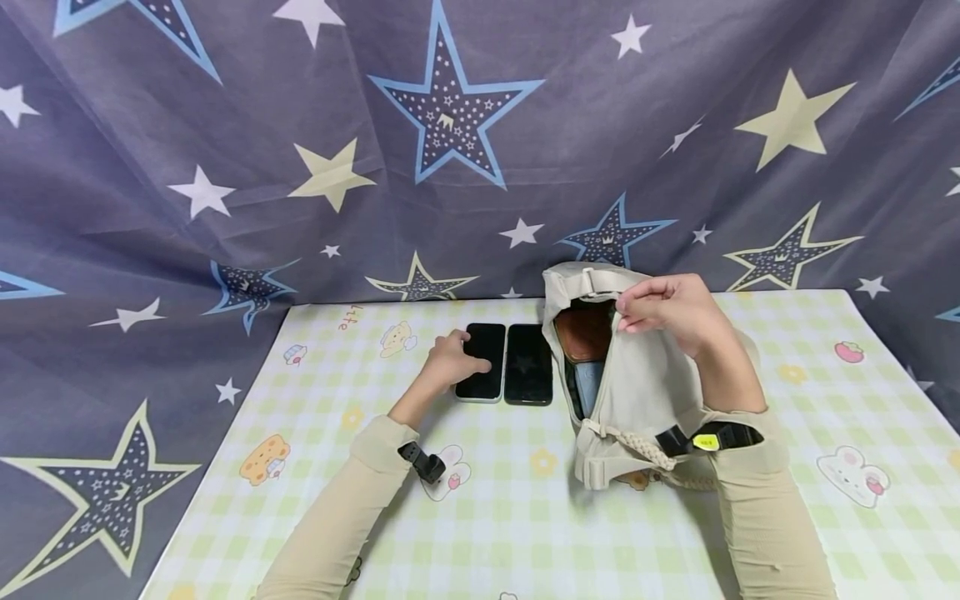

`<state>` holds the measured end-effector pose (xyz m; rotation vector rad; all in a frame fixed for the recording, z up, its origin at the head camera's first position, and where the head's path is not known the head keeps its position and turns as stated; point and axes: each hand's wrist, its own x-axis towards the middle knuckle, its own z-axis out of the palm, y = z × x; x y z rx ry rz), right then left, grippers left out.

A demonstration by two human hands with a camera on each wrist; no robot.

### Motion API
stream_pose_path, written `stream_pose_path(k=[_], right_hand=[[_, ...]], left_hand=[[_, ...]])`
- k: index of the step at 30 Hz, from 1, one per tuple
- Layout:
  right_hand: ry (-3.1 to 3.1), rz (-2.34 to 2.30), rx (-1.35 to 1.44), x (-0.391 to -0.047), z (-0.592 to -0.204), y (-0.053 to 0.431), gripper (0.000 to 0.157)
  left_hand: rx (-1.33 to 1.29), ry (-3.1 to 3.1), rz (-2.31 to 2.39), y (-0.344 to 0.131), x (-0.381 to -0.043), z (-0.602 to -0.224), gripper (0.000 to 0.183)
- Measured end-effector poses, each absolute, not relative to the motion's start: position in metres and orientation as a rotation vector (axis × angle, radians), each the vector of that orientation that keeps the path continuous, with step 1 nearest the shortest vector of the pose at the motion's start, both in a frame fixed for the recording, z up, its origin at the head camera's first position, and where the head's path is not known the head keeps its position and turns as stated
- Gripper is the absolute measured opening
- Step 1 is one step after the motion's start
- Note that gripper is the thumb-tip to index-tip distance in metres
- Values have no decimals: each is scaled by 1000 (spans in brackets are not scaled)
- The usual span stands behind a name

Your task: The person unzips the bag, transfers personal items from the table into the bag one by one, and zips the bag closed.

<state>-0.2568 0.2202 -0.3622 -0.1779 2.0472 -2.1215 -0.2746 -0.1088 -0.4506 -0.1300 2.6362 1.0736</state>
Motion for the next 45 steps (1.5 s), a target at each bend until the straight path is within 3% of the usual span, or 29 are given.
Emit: stream_pose_path(k=[8,45], right_hand=[[2057,-2098,-201,-258,-363,220,23],[2065,-2067,-233,-258,-363,221,20]], left_hand=[[-123,2682,886,-103,-275,-454,95],[-172,2733,551,-87,-281,-450,102]])
